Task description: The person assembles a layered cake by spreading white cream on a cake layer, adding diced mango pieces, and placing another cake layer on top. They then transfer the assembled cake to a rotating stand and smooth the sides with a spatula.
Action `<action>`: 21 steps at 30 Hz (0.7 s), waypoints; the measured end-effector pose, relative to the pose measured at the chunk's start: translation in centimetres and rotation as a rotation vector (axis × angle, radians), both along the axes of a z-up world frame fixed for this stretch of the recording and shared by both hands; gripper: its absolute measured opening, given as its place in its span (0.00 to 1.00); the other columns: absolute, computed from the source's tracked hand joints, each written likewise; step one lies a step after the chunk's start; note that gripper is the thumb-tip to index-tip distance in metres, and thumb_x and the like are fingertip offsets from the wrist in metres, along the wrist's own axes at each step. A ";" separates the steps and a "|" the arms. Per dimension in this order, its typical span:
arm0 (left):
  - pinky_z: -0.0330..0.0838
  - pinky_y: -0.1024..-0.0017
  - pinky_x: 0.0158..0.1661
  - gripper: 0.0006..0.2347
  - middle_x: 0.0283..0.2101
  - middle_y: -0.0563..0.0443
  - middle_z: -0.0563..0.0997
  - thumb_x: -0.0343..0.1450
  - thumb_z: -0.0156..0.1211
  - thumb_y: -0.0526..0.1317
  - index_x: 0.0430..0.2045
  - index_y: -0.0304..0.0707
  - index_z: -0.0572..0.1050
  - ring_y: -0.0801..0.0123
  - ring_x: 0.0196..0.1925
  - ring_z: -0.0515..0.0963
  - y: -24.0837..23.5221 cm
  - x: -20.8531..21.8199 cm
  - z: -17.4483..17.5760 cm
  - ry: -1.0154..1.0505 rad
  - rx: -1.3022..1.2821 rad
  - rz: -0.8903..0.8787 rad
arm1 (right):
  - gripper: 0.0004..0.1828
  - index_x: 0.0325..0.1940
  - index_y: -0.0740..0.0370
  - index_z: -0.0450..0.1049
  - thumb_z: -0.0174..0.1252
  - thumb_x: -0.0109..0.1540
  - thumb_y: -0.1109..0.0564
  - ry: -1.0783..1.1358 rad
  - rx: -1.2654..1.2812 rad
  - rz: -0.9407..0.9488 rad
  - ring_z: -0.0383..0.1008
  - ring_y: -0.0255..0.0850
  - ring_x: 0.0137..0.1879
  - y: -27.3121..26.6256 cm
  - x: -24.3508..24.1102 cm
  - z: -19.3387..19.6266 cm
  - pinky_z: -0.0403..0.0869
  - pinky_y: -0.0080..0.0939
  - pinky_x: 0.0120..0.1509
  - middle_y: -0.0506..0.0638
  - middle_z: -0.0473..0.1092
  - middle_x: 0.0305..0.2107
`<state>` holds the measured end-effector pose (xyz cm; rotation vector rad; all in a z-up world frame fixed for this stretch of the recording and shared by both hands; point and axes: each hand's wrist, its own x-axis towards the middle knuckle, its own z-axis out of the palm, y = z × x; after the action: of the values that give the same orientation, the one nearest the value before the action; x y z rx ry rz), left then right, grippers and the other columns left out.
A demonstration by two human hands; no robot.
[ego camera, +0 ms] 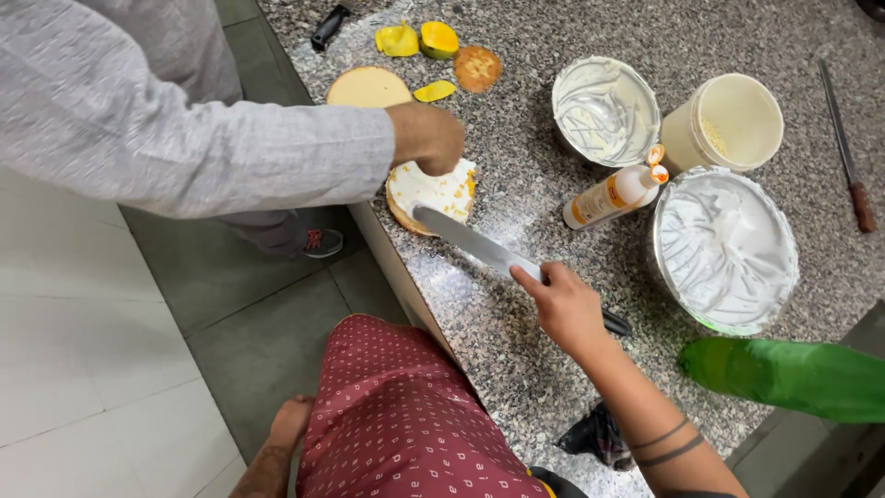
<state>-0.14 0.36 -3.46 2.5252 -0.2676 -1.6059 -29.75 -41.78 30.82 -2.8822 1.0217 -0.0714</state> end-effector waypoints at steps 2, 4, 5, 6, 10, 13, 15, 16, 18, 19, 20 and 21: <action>0.71 0.58 0.57 0.24 0.52 0.36 0.83 0.74 0.43 0.54 0.51 0.37 0.80 0.47 0.58 0.81 -1.1 0.2 1.8 0.008 0.010 0.040 | 0.30 0.64 0.37 0.75 0.58 0.60 0.63 0.032 -0.017 -0.034 0.76 0.48 0.42 -0.3 0.3 -0.1 0.77 0.47 0.40 0.53 0.72 0.42; 0.71 0.58 0.57 0.23 0.52 0.35 0.84 0.74 0.43 0.53 0.50 0.36 0.80 0.47 0.58 0.81 -1.7 0.4 3.1 0.015 0.020 0.089 | 0.31 0.65 0.37 0.74 0.57 0.61 0.63 0.063 -0.034 -0.059 0.75 0.47 0.42 -0.5 0.5 -0.3 0.77 0.47 0.40 0.52 0.72 0.42; 0.72 0.58 0.56 0.22 0.52 0.37 0.85 0.73 0.45 0.53 0.50 0.38 0.80 0.48 0.57 0.83 -1.9 0.5 3.6 0.017 -0.010 0.103 | 0.28 0.66 0.38 0.74 0.57 0.63 0.61 0.055 0.052 -0.099 0.75 0.47 0.40 -0.5 0.5 -0.5 0.77 0.48 0.41 0.53 0.71 0.41; 0.73 0.59 0.56 0.21 0.51 0.39 0.86 0.72 0.46 0.52 0.50 0.40 0.80 0.49 0.56 0.84 -2.1 0.4 4.0 0.020 -0.040 0.117 | 0.26 0.66 0.40 0.74 0.57 0.64 0.59 0.049 0.138 -0.139 0.74 0.47 0.39 -0.6 0.4 -0.6 0.76 0.48 0.41 0.53 0.70 0.41; 0.71 0.58 0.56 0.22 0.52 0.40 0.84 0.73 0.43 0.53 0.49 0.42 0.81 0.48 0.57 0.81 -0.9 0.2 2.2 -0.007 -0.091 0.049 | 0.24 0.66 0.41 0.73 0.58 0.65 0.55 -0.022 0.443 -0.186 0.72 0.44 0.37 0.6 -0.3 -0.5 0.74 0.45 0.43 0.52 0.70 0.37; 0.69 0.57 0.58 0.24 0.54 0.38 0.82 0.76 0.38 0.55 0.50 0.43 0.81 0.47 0.59 0.79 -0.3 -0.2 1.4 0.000 0.021 0.010 | 0.26 0.67 0.40 0.72 0.60 0.64 0.53 -0.086 0.642 -0.300 0.71 0.40 0.39 1.1 -1.4 -1.3 0.72 0.41 0.46 0.49 0.72 0.33; 0.72 0.58 0.58 0.22 0.53 0.39 0.84 0.72 0.47 0.53 0.51 0.43 0.80 0.48 0.58 0.82 -0.3 -0.3 3.0 0.026 -0.017 0.071 | 0.27 0.69 0.44 0.71 0.60 0.65 0.54 -0.260 0.687 -0.392 0.71 0.35 0.40 1.1 -2.5 -2.5 0.71 0.37 0.47 0.47 0.74 0.37; 0.72 0.58 0.58 0.22 0.53 0.39 0.84 0.72 0.47 0.53 0.51 0.43 0.80 0.48 0.58 0.82 -0.2 -0.1 2.3 0.022 -0.019 0.072 | 0.27 0.69 0.44 0.71 0.60 0.65 0.54 -0.264 0.686 -0.390 0.71 0.35 0.40 1.2 -2.6 -3.1 0.71 0.37 0.47 0.47 0.74 0.37; 0.70 0.57 0.59 0.25 0.54 0.36 0.83 0.76 0.39 0.56 0.50 0.41 0.81 0.46 0.60 0.79 0.0 0.2 0.9 -0.040 0.005 -0.008 | 0.29 0.72 0.48 0.68 0.59 0.65 0.57 -0.531 0.882 -0.572 0.66 0.33 0.34 1.3 -2.9 -4.0 0.68 0.36 0.38 0.46 0.75 0.40; 0.70 0.57 0.59 0.25 0.54 0.36 0.83 0.76 0.39 0.56 0.50 0.41 0.81 0.46 0.60 0.79 -0.3 0.5 1.3 -0.043 0.004 -0.006 | 0.29 0.72 0.48 0.68 0.59 0.65 0.57 -0.533 0.883 -0.568 0.66 0.33 0.34 1.5 -2.8 -4.6 0.68 0.36 0.38 0.46 0.75 0.40; 0.70 0.57 0.59 0.24 0.54 0.37 0.82 0.75 0.43 0.56 0.51 0.41 0.81 0.46 0.60 0.78 -0.5 0.6 1.7 -0.045 -0.005 -0.026 | 0.30 0.73 0.50 0.66 0.58 0.65 0.59 -0.642 1.012 -0.654 0.64 0.33 0.31 1.8 -2.9 -5.3 0.67 0.35 0.34 0.46 0.75 0.41; 0.71 0.58 0.58 0.23 0.54 0.38 0.82 0.73 0.46 0.57 0.51 0.42 0.80 0.47 0.60 0.78 -0.7 0.7 2.1 -0.046 -0.013 -0.047 | 0.31 0.74 0.51 0.65 0.57 0.65 0.60 -0.752 1.141 -0.740 0.62 0.32 0.27 2.1 -3.1 -5.9 0.67 0.34 0.30 0.46 0.75 0.41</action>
<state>0.58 -0.38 -1.39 2.5669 -0.3439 -1.5583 -32.80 -39.66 24.91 -1.2207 1.2656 -0.4097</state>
